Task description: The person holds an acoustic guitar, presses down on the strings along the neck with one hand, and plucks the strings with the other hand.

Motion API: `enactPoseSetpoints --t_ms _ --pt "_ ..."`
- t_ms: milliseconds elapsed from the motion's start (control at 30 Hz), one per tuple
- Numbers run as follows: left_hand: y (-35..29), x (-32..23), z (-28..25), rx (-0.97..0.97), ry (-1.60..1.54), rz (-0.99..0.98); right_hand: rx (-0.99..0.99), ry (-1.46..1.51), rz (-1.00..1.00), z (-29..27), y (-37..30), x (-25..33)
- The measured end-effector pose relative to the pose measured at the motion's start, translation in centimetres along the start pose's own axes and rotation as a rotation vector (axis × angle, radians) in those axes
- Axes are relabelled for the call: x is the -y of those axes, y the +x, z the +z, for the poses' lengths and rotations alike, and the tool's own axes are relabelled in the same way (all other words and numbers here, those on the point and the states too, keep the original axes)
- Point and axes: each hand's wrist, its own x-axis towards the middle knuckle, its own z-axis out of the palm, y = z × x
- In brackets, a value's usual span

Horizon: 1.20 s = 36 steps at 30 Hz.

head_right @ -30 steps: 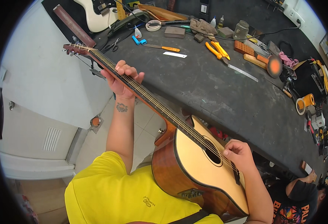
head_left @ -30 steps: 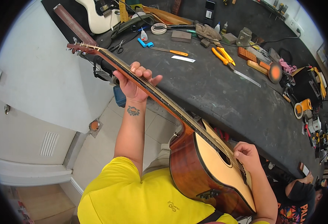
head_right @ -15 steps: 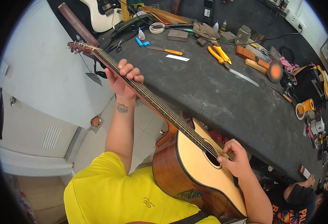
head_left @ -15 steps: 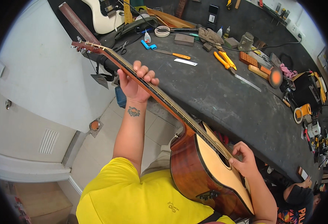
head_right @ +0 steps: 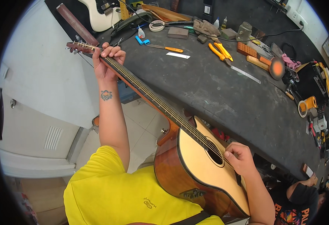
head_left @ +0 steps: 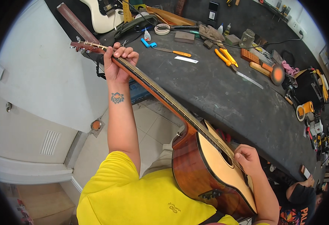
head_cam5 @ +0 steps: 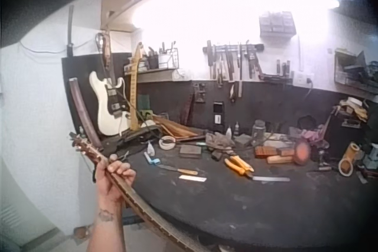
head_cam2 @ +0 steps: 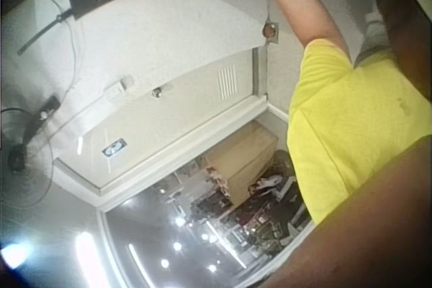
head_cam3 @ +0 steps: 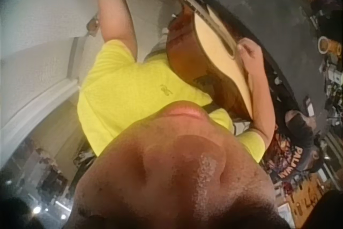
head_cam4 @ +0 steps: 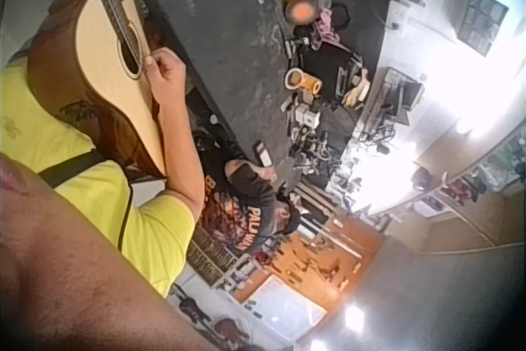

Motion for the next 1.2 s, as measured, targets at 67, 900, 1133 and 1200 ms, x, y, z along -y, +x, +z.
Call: enactPoseSetpoints --t_ms 67,900,1133,1200 --pt "0.1 0.1 0.0 0.004 -0.008 0.005 -0.016 0.002 0.041 0.1 0.0 0.0" --pt "-3.3 3.7 -1.1 0.160 0.132 -0.065 -0.003 0.255 0.246 -0.1 -0.5 -1.2" --pt "-3.7 5.1 -0.4 0.243 0.012 -0.071 0.014 0.262 0.188 -0.1 -0.7 -1.5" --pt "-4.2 5.8 -0.8 0.240 0.031 -0.104 -0.002 0.318 0.158 -0.2 -0.6 -1.6"
